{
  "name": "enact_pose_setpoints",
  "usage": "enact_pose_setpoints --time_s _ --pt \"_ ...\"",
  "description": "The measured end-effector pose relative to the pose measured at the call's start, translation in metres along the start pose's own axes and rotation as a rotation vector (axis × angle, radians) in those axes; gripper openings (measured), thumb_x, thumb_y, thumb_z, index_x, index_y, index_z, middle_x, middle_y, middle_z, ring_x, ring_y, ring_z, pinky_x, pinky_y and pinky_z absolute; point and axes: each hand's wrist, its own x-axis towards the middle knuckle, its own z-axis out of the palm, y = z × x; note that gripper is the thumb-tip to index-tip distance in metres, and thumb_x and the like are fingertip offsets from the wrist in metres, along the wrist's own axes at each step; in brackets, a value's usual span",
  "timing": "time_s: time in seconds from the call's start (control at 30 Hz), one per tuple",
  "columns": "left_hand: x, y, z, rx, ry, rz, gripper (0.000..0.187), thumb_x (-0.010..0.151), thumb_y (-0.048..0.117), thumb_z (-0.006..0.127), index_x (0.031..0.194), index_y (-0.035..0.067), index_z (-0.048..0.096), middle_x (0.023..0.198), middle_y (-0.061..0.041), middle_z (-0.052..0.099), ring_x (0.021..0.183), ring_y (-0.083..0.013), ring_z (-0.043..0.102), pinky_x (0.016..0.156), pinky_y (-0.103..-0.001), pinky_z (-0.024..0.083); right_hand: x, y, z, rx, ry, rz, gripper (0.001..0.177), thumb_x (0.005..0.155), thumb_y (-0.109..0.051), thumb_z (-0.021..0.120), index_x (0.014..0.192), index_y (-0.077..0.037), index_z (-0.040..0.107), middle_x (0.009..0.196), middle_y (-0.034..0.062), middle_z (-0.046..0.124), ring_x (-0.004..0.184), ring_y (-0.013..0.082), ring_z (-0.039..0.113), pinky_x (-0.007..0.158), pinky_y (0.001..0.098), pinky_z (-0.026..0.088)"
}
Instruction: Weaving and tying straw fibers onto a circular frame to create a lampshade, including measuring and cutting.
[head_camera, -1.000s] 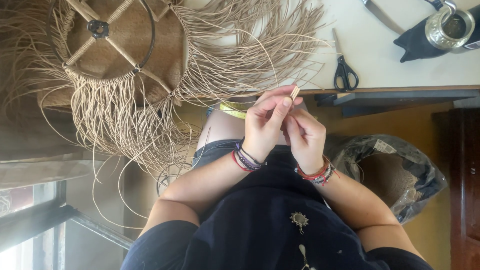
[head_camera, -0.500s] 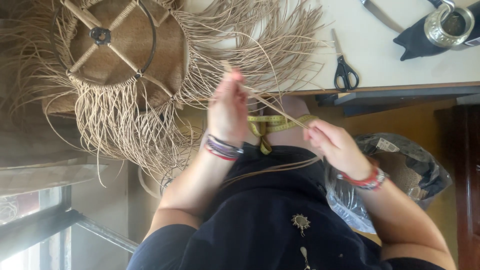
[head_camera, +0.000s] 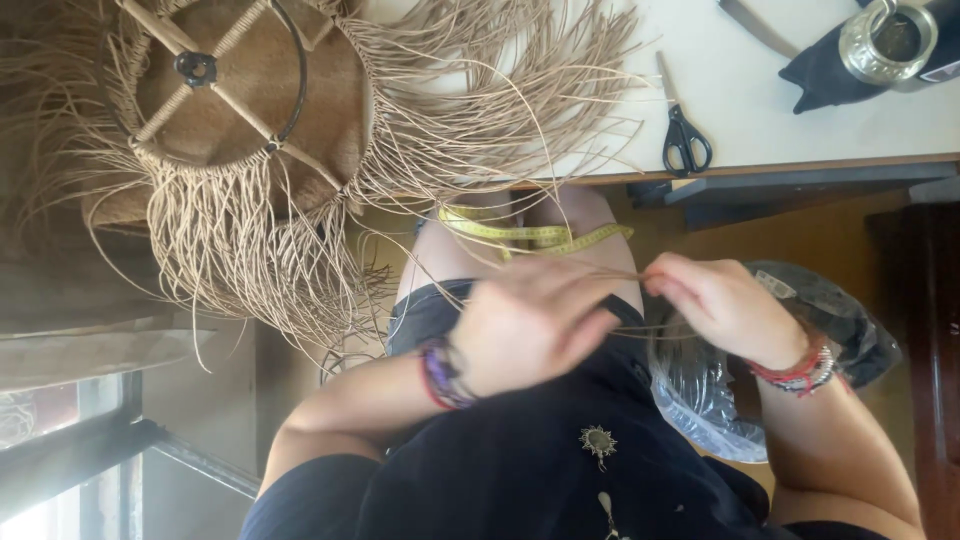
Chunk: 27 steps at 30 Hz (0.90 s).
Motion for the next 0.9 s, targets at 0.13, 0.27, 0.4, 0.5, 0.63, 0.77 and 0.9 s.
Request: enact_pose_setpoints --time_s 0.13,0.27,0.4,0.5,0.63,0.77,0.9 --pt "-0.009 -0.008 0.072 0.286 -0.132 -0.062 0.068 0.103 0.021 0.065 0.16 0.004 0.032 0.105 -0.01 0.062 0.088 -0.0259 0.065 0.065 -0.037 0.053 0.008 -0.021 -0.002 0.03 -0.029 -0.061 0.017 0.101 -0.019 0.051 0.093 -0.01 0.063 0.088 0.0084 0.077 0.072 0.0313 0.074 0.067 0.0403 0.055" --pt "-0.007 -0.019 0.048 0.296 -0.207 -0.103 0.021 0.099 0.019 0.053 0.119 0.012 0.057 0.066 0.004 0.061 0.046 -0.0182 0.06 0.033 -0.038 0.042 -0.005 0.004 -0.012 -0.029 -0.021 -0.086 0.016 0.1 -0.021 0.054 0.103 -0.013 0.068 0.09 0.0005 0.078 0.068 0.0159 0.074 0.065 0.0297 0.062" --pt "-0.014 -0.043 -0.006 0.725 -0.197 -0.143 0.026 0.086 0.011 0.055 0.098 0.03 0.069 0.05 0.013 0.045 0.036 -0.0116 0.044 0.033 -0.032 0.033 -0.039 0.04 -0.042 -0.174 -0.013 0.084 0.019 0.099 -0.026 0.054 0.109 -0.018 0.068 0.101 -0.0048 0.081 0.087 0.0146 0.08 0.086 0.0329 0.063" --pt "-0.048 -0.087 -0.016 0.785 -0.381 -0.41 0.026 0.087 0.011 0.052 0.099 0.026 0.068 0.063 0.004 0.061 0.042 -0.0251 0.061 0.032 -0.039 0.041 -0.055 0.052 -0.069 -0.171 -0.05 0.344 0.024 0.104 -0.027 0.049 0.105 -0.017 0.07 0.092 -0.0066 0.082 0.085 0.012 0.079 0.085 0.0296 0.056" --pt "-0.041 -0.087 -0.014 0.828 -0.576 -0.432 0.016 0.093 0.01 0.051 0.089 0.021 0.062 0.061 0.003 0.056 0.048 -0.0257 0.06 0.035 -0.038 0.039 -0.044 0.045 -0.052 -0.176 -0.063 0.299 0.022 0.102 -0.031 0.051 0.106 -0.018 0.068 0.088 -0.0039 0.078 0.077 0.0179 0.075 0.079 0.0325 0.051" --pt "0.002 -0.037 0.013 0.328 -0.568 -0.327 0.068 0.091 0.046 0.062 0.15 0.016 0.044 0.152 -0.011 0.051 0.139 -0.0366 0.048 0.111 -0.061 0.036 -0.007 0.018 -0.019 -0.195 -0.01 -0.055 0.016 0.1 -0.025 0.056 0.106 -0.015 0.068 0.085 0.0008 0.077 0.067 0.0189 0.075 0.069 0.0359 0.062" --pt "-0.003 -0.02 0.081 0.047 -0.497 -0.417 0.082 0.099 0.046 0.056 0.162 0.017 0.012 0.104 -0.019 0.074 0.083 -0.0482 0.074 0.073 -0.063 0.059 0.017 0.001 0.008 -0.272 0.035 -0.21 0.029 0.098 -0.019 0.056 0.126 -0.017 0.063 0.102 0.0086 0.077 0.084 0.0354 0.076 0.065 0.0466 0.064"
